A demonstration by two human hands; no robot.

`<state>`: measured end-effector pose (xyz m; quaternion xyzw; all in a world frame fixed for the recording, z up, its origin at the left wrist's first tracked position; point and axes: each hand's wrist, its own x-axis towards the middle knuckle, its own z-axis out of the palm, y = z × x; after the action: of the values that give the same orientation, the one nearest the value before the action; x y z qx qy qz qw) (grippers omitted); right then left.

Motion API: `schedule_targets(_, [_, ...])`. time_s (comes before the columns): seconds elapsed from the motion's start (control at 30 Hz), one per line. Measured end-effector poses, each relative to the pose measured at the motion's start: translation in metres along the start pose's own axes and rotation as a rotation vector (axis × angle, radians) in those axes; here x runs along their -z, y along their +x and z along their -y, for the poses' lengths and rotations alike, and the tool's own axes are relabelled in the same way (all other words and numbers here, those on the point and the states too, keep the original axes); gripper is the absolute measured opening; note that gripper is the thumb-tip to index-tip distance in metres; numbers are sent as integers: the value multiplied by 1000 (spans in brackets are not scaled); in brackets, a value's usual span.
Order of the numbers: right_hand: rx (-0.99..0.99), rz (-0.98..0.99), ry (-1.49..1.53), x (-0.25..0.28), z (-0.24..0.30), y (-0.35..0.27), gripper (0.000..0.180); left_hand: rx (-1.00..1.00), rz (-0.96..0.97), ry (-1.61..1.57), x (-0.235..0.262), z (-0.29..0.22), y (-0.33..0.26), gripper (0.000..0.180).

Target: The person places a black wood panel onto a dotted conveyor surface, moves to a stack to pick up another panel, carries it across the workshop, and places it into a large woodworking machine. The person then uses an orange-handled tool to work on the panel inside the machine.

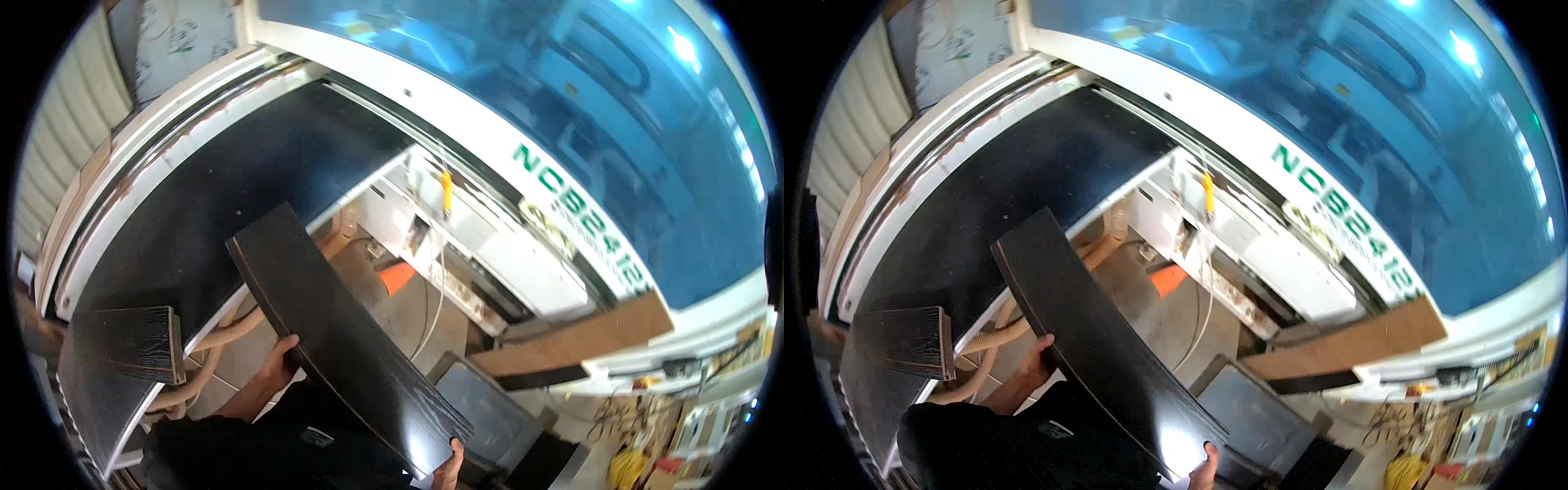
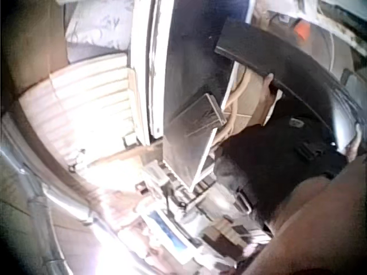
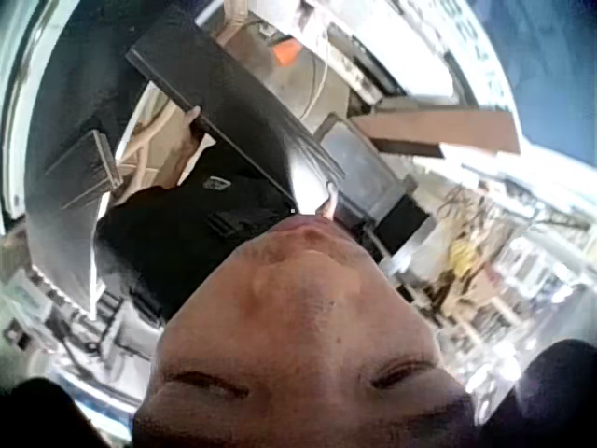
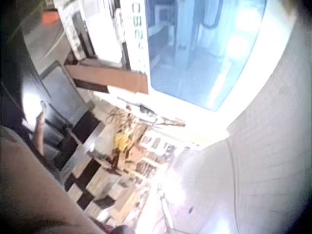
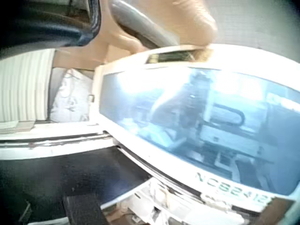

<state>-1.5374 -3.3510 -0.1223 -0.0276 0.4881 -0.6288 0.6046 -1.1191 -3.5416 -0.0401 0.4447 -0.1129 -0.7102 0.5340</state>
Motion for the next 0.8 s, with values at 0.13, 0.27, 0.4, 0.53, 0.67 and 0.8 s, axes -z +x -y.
schedule_targets(0.13, [-83,-90,-157,-95,48,37,66,-71,-54,-109,17,-17,8,92])
schedule_targets(0.27, [-83,144,-173,-190,71,92,64,38,-196,126,15,-77,36,105])
schedule_targets(0.4, [-132,343,-142,-244,82,169,61,301,-181,818,28,-157,61,88])
schedule_targets(0.53, [-166,357,-284,-318,99,245,59,-156,-377,1212,-5,-247,52,36])
schedule_targets(0.67, [-204,299,-453,-414,116,306,58,-714,-877,1297,39,-319,94,30])
schedule_targets(0.8, [-355,681,-468,-470,114,383,55,-472,-1267,1654,153,-351,120,65])
